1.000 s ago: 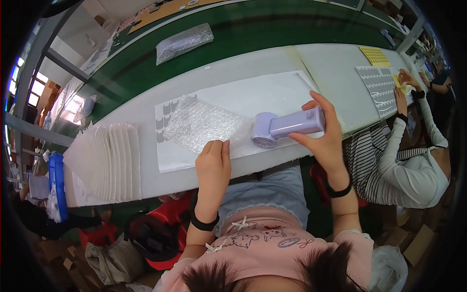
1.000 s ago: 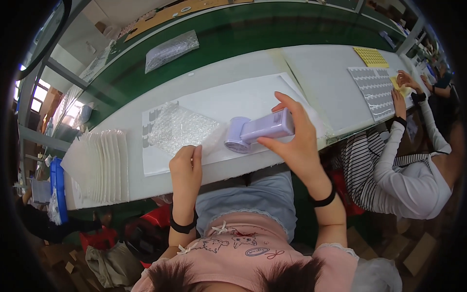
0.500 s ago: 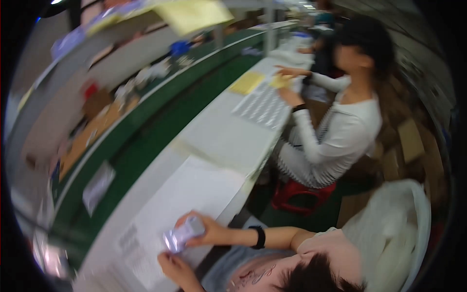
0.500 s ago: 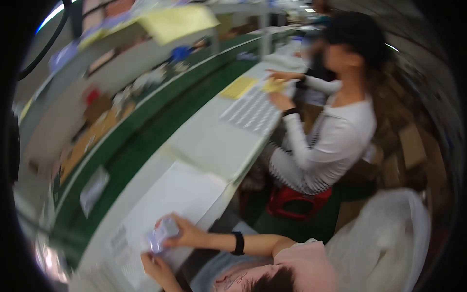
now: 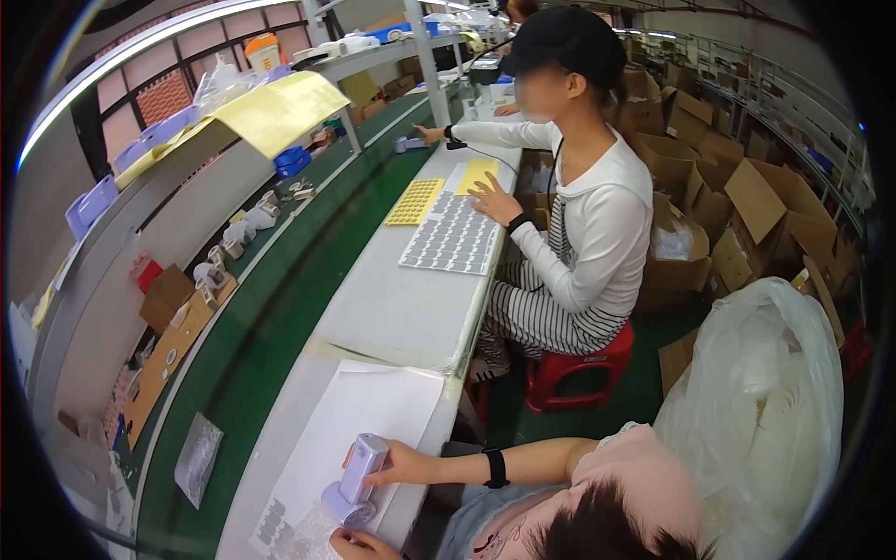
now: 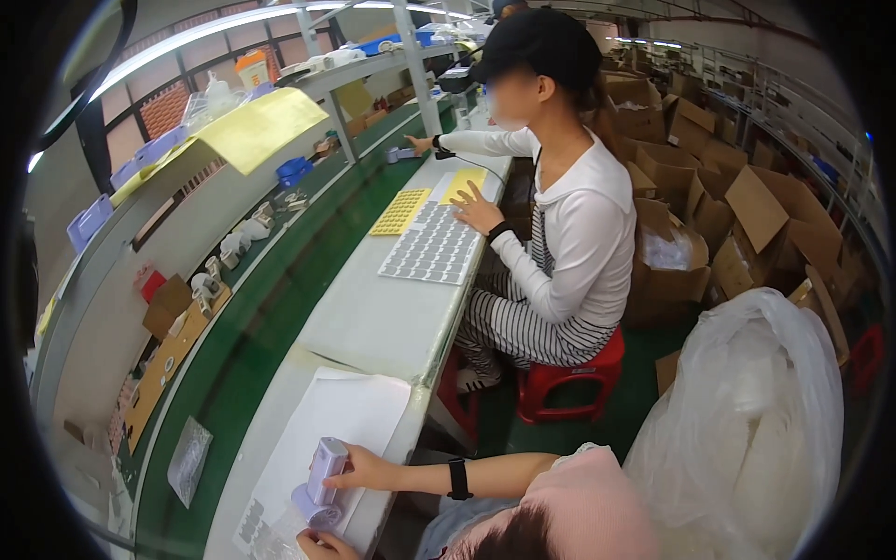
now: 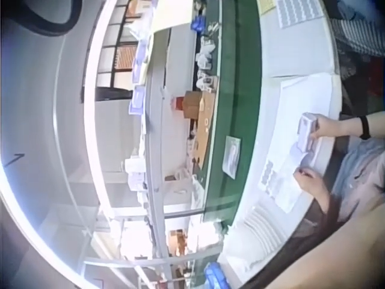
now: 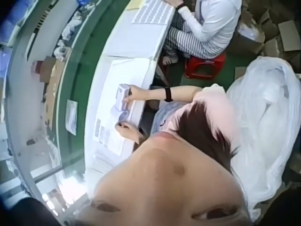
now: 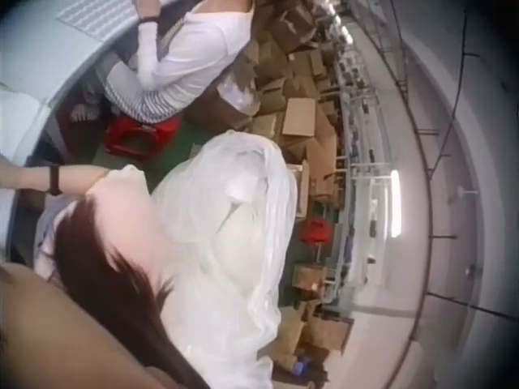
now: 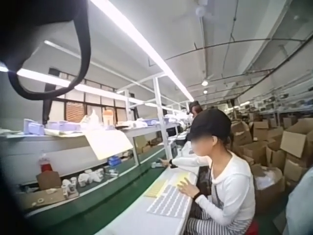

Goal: Packaging small handheld fans into protective bubble wrap bags on a production line.

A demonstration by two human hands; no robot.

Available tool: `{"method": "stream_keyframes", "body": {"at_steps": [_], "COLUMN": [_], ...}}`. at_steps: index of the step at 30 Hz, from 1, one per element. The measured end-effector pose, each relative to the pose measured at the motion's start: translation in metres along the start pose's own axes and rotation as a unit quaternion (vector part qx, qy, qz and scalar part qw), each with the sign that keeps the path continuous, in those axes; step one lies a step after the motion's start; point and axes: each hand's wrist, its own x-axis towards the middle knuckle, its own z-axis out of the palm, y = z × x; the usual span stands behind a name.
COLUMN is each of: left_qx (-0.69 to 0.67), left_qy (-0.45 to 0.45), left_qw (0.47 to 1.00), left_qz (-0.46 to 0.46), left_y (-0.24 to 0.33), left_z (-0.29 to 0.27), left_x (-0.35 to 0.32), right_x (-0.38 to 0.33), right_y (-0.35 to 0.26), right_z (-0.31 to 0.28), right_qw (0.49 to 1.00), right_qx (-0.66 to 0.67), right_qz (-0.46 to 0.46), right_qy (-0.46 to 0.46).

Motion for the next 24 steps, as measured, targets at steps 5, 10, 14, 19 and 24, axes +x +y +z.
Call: {"method": "stream_keyframes", "body": {"at_steps": [5, 10, 14, 19, 24], "left_qx": [0.008, 0.012, 0.007, 0.009, -0.011], "left_qy": [0.028, 0.023, 0.021, 0.022, -0.009], "left_qw": [0.999, 1.000, 1.000, 1.000, 1.000], "left_qz": [0.030, 0.010, 0.017, 0.004, -0.016], "left_y": [-0.010, -0.007, -0.012, -0.016, -0.023], "left_z": [0.002, 0.001, 0.003, 0.004, 0.006], "left_x": [-0.003, -0.003, -0.006, -0.006, -0.007], "right_x": [-0.005, -0.006, -0.009, -0.010, -0.011], "right_y": [-0.004, -0.002, -0.003, -0.012, -0.008], "right_z": [-0.001, -0.002, -0.005, -0.001, -0.005], "right_qw": [1.000, 1.000, 1.000, 1.000, 0.999], "right_qx": [-0.009, -0.007, -0.013, -0.003, 0.012], "right_qz": [-0.004, 0.005, -0.002, -0.010, -0.004], "right_qy": [-0.001, 0.019, 0.028, 0.028, 0.044]}}
